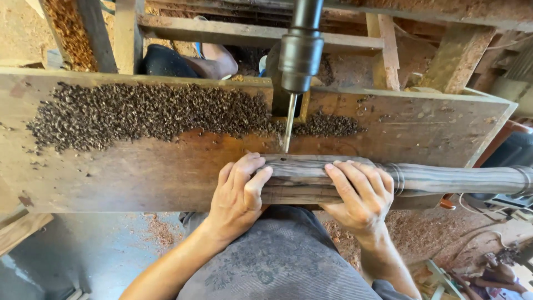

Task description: Milling slots into a wooden furniture leg using a vertical drill press.

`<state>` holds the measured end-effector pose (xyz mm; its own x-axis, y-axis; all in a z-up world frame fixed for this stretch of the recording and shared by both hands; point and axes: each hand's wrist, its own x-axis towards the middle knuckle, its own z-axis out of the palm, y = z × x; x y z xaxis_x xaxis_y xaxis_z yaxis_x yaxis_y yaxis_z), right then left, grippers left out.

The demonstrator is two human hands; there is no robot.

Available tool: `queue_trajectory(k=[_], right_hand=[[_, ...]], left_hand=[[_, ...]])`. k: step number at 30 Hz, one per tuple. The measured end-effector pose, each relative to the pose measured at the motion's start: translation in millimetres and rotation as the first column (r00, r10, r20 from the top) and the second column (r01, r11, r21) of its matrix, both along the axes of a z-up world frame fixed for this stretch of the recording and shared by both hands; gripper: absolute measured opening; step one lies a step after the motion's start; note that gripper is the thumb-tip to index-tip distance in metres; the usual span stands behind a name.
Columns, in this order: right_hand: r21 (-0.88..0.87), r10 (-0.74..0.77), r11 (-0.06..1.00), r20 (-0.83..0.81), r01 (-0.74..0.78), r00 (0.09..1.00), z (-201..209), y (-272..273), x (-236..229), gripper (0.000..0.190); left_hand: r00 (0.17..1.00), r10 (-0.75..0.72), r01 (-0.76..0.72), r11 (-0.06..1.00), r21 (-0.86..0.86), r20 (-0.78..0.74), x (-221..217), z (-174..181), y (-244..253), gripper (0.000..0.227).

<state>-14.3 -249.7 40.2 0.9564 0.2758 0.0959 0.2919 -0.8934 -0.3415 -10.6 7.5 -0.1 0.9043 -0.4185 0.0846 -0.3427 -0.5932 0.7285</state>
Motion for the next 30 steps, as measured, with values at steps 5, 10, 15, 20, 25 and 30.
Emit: queue_trajectory(k=[5, 10, 15, 20, 25, 30], right_hand=[[-0.077, -0.001, 0.997, 0.201, 0.016, 0.98, -25.3, -2.8, -54.1, 0.034], [-0.089, -0.037, 0.994, 0.318, 0.068, 0.947, -36.0, -1.6, -94.3, 0.036], [-0.034, -0.053, 0.997, 0.305, 0.067, 0.951, -45.4, -1.3, -123.5, 0.043], [-0.013, -0.029, 0.999, 0.345, 0.035, 0.938, -59.1, -0.4, -141.8, 0.029], [-0.034, -0.036, 0.998, 0.393, 0.054, 0.919, -70.4, 4.0, -151.6, 0.022], [-0.05, -0.034, 0.997, 0.431, 0.061, 0.902, -73.3, 3.6, -152.7, 0.024]], left_hand=[[0.986, -0.081, 0.042, 0.965, -0.258, -0.144, -1.2, 8.6, 12.4, 0.081], [0.939, -0.132, 0.005, 0.929, -0.37, -0.319, -17.7, 9.3, 18.5, 0.075], [0.95, -0.164, 0.046, 0.915, -0.401, -0.265, -34.8, -7.5, 23.5, 0.076], [0.969, -0.154, 0.071, 0.923, -0.379, -0.195, -36.1, -13.0, 28.0, 0.068], [0.975, -0.198, 0.156, 0.934, -0.321, -0.101, -38.9, -21.9, 33.1, 0.064], [0.975, -0.217, 0.196, 0.945, -0.261, -0.053, -33.8, -19.2, 35.0, 0.06]])
